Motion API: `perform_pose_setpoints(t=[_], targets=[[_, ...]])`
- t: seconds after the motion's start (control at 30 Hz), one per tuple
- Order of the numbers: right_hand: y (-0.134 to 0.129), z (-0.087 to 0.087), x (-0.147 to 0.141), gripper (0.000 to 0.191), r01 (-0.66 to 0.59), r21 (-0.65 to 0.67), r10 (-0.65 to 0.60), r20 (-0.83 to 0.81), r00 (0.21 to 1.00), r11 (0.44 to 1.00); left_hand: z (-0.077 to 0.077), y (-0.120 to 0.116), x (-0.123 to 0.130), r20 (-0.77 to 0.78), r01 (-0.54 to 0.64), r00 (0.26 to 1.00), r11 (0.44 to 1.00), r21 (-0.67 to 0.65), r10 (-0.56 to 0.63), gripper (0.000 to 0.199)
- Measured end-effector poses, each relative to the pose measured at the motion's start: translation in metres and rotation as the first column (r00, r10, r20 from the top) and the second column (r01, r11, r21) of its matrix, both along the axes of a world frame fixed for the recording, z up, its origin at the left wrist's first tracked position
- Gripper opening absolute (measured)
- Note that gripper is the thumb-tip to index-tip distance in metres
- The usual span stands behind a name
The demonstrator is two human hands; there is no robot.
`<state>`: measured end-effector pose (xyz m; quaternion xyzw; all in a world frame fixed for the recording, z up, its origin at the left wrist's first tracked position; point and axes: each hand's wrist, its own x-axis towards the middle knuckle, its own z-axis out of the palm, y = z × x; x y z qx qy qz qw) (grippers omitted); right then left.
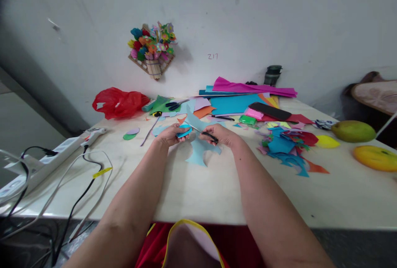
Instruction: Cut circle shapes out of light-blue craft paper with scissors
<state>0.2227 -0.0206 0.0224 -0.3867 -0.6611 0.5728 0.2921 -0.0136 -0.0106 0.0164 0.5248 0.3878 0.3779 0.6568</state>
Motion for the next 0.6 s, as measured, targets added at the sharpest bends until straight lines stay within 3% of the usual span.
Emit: perform_pose_setpoints(t=[0.33, 0.6], targets=[[-0.0018, 0.0039, 0.0003, 0.023, 0.031, 0.045, -0.034, 0.061, 0.998, 0.999, -0.0025, 0.0017, -0.003, -0.077, -0.036, 0.996, 0.999, -0.002, 0.036, 0.016], [-0.0005, 0.003, 0.0024, 0.029, 0.013, 0.064, -0.018, 0.08, 0.997, 0.998, -0.0009, 0.0, -0.001, -0.062, 0.02, 0.998, 1.0, -0.011, -0.02, 0.018]])
